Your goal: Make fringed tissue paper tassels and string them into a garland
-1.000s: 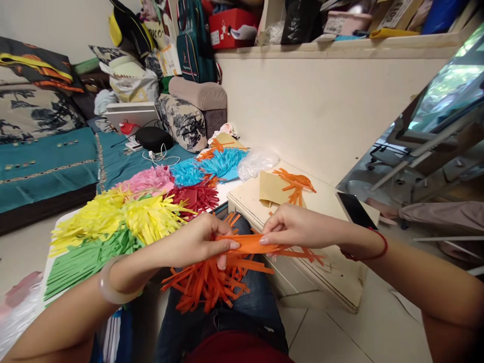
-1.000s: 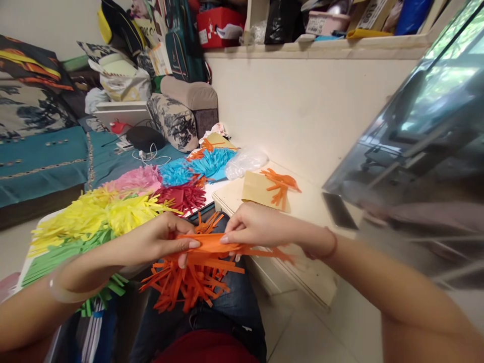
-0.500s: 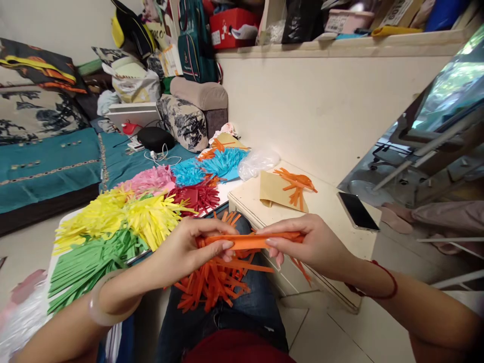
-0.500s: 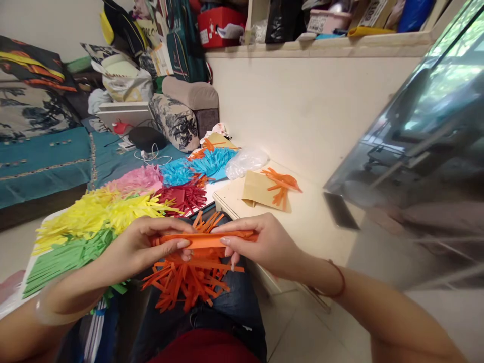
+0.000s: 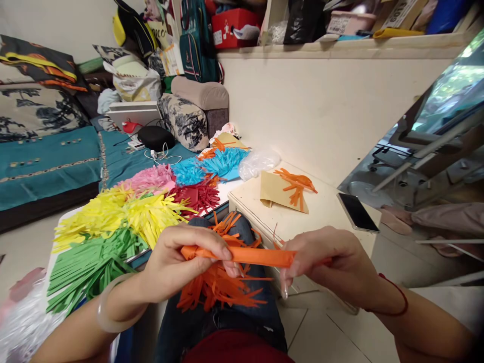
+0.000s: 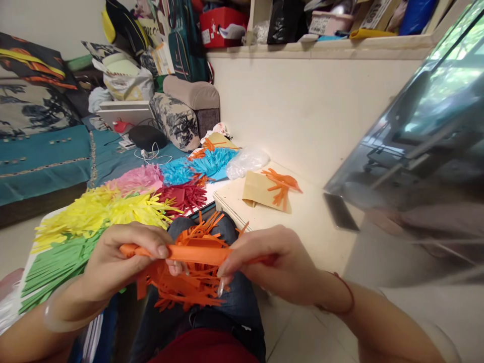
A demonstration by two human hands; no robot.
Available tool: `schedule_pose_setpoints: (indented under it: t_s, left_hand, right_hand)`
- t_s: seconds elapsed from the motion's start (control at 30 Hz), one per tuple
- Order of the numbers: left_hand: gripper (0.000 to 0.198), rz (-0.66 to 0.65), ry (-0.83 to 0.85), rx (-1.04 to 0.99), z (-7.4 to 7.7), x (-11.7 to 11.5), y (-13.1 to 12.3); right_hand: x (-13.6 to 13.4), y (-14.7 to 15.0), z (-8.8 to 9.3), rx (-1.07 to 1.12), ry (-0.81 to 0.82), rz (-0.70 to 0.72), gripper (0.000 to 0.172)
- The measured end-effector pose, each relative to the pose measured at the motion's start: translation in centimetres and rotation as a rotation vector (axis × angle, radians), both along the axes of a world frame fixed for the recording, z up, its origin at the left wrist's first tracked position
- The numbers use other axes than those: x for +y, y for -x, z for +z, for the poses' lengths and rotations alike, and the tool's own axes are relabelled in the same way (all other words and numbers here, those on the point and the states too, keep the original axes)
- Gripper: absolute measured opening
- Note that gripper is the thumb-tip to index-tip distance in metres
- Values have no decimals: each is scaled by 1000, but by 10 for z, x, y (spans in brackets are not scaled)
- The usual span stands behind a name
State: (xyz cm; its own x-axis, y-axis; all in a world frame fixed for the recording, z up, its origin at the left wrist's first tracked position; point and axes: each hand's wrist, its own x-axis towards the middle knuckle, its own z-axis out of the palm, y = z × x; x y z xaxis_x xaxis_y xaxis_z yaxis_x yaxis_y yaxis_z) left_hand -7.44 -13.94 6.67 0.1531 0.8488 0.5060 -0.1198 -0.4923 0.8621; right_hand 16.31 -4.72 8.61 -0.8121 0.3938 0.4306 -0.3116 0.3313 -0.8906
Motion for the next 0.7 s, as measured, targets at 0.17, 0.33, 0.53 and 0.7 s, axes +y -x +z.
schedule_pose_setpoints:
  t_s: [0.17,0.33,0.53,0.7]
  left_hand:
    - [10,-68,48,-51,1,0,1]
    - [16,-106,176,-125,2,3,3]
    - [18,-24,355,-19,4,14,-3]
    - [15,119,222,264,6,15,-8]
  right_hand:
    - [3,-3,2,-22,-122,5,17]
    - [7,-1,5,-41,-282,-17,12]
    - [22,-6,15,-148,-476,-7,9]
    - [33,6,35,-641,-318,103,47]
